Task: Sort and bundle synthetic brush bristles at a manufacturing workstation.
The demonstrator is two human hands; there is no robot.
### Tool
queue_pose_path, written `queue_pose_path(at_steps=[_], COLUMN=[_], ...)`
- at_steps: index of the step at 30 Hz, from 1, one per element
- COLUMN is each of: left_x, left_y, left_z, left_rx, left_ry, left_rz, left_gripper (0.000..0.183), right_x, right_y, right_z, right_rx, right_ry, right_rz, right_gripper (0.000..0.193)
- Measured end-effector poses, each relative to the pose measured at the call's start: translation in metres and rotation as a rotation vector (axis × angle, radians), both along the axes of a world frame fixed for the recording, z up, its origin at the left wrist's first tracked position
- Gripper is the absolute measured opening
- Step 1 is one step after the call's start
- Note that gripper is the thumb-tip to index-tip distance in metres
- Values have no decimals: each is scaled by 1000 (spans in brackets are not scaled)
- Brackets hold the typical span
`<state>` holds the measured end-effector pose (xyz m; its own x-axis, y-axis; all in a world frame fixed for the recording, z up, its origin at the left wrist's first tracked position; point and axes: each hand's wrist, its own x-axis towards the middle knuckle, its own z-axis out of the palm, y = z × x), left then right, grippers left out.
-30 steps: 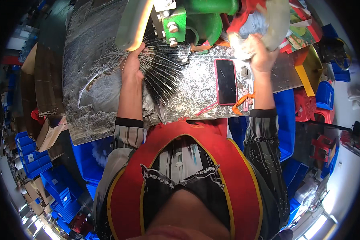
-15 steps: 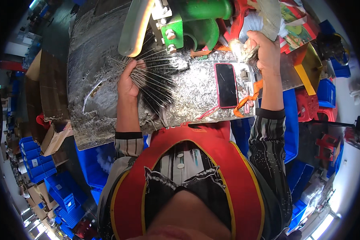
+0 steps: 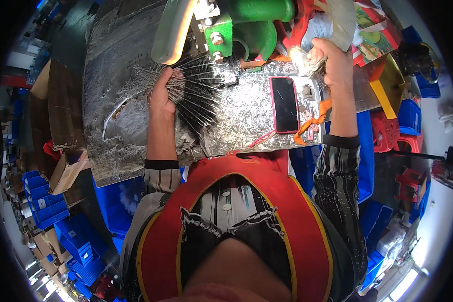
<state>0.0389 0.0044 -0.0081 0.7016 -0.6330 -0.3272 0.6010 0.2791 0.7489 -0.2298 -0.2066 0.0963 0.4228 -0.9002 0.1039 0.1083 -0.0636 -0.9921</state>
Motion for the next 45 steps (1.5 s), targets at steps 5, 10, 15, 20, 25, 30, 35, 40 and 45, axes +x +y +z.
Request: queue_pose_path(at_steps=[5,10,15,20,25,30,35,40,45], left_x=[-1,0,5,5,-1,-3,-6,-4,-3], left_y=[-2,-4,3,4,0,0,-1,-4,-9], left_z=[2,1,-8,-13,-6,-3,3,5,-1], left_rx=[11,51,-121,-98,-69,-43,-22,-15,52], left_ry=[44,3,85,65,76,91,99,92,39], left_rz=[0,7,-26,36,50,87,95,31,102], left_gripper=[21,19,13,15,18,21,21,22,22], right_x=[-1,10,3,1,-3,-1,4,6,6], right_y=[0,5,-8,0,-3,-5,-5,-7,5], right_z=[20,-38,-58,-5,17,25,-51,-55,-9], right_rx=[-22,-204,-145,-9,70,51,-266,-254,-39], right_ry=[10,-201,-202,-49,15,72,-158,-135,-77], right_rz=[1,-268,-77,26,34,14,-96,-99,-5], right_gripper=[29,22,20,32,36,33,26,23,28])
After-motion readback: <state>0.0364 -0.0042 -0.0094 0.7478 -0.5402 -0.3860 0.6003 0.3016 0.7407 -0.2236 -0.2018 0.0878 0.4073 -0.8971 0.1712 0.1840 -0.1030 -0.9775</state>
